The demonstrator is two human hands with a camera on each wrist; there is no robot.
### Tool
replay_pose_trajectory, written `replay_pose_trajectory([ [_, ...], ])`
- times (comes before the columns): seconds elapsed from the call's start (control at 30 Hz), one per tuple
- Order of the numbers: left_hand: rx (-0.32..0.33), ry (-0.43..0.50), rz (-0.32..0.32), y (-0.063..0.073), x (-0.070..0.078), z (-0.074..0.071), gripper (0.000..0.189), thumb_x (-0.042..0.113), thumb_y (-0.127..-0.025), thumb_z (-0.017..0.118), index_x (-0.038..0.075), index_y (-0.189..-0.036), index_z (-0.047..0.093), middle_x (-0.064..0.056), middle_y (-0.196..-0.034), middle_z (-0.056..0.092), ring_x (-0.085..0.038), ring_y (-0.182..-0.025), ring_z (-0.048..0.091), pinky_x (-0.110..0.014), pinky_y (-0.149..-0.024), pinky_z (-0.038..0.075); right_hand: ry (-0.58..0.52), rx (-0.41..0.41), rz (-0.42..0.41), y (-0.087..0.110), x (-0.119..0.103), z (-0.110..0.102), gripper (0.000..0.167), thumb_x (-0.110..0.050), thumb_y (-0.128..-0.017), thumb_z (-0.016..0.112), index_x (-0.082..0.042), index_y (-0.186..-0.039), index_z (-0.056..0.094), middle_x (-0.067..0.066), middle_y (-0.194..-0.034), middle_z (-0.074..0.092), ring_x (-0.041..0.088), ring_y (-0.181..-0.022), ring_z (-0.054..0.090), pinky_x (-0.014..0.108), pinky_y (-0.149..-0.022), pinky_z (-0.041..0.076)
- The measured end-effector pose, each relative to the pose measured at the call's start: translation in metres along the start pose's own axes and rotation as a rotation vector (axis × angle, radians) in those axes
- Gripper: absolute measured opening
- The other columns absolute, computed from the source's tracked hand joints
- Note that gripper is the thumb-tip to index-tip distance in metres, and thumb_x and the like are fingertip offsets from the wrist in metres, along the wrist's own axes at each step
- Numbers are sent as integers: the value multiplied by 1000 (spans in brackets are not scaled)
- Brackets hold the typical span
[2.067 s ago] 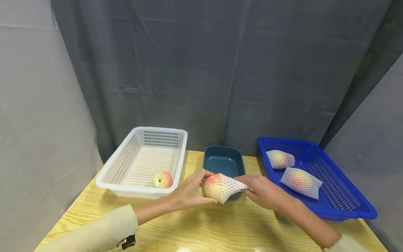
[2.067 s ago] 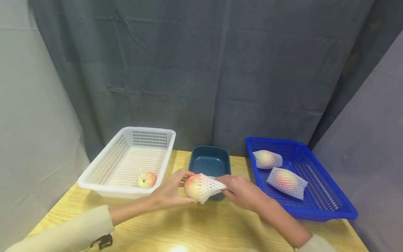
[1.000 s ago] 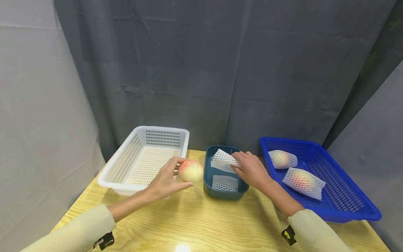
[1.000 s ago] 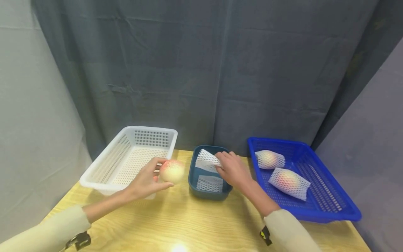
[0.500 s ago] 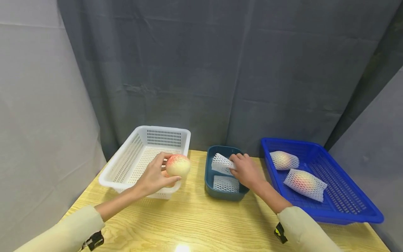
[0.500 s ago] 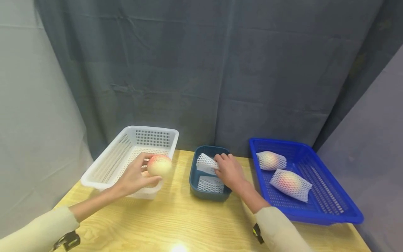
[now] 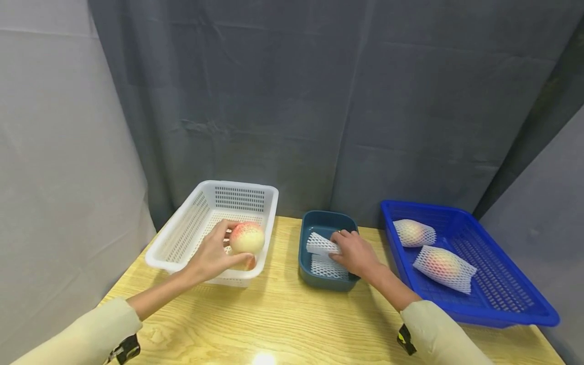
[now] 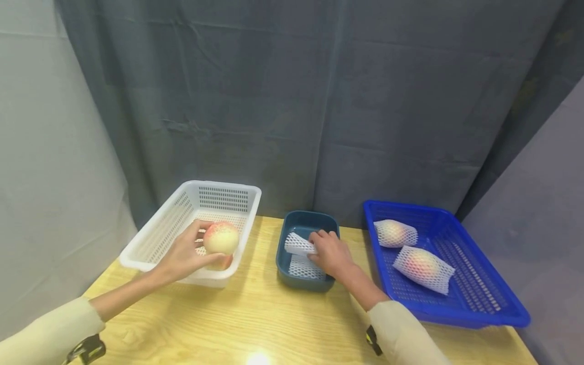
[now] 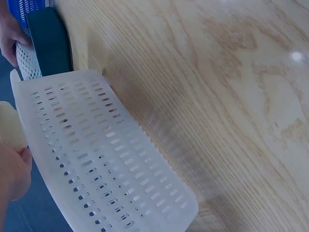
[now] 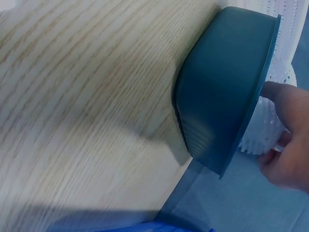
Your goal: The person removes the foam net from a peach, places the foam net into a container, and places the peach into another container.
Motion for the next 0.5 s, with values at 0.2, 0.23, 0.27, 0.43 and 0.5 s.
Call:
replay_pose_trajectory([
  [0.2,3,9,-2,-2,-3,-1,68,16,-68,94,8,-122,52,-7,-118,57,-26,-109,58,-41,-87,56,-88,-129,1,3,-1,10,35,-27,-87,78,-3,-110,66,6,-97,62,25,-85,58,42,-74,52],
  [0.23,3,11,0,-3,-3,-2,68,15,-68,94,8,-122,52,-7,-118,57,-26,-109,58,-41,-87,56,-105,-148,1,4,-1,12,35,-28,-88,77,-2,-110,66,7,-97,62,25,-86,59,42,-76,53],
  [0.27,3,11,1,-4,-4,-2,68,15,-68,94,7,-121,52,-7,-118,57,-27,-109,58,-42,-87,56,-120,-165,4,5,-1,13,36,-28,-89,77,-1,-111,66,8,-99,63,25,-88,60,43,-78,53],
  [0.43,5,-8,11,-6,-12,-6,68,13,-68,94,5,-122,51,-10,-117,57,-29,-106,60,-42,-85,56,-161,-227,28,7,-1,20,43,-35,-91,74,1,-114,68,12,-105,64,27,-96,62,45,-85,53],
  [0.5,5,-16,12,-7,-16,-8,69,13,-69,94,5,-122,51,-11,-117,57,-29,-106,60,-41,-85,56,-175,-242,34,7,-1,21,46,-39,-92,72,0,-114,69,12,-108,65,28,-99,63,45,-87,53],
])
Point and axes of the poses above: each hand's wrist, its own y-axis away from the middle knuckle, its own z-axis out of the palm, x = y × z, the point moved 7 cm from there along -y, towards the middle knuckle
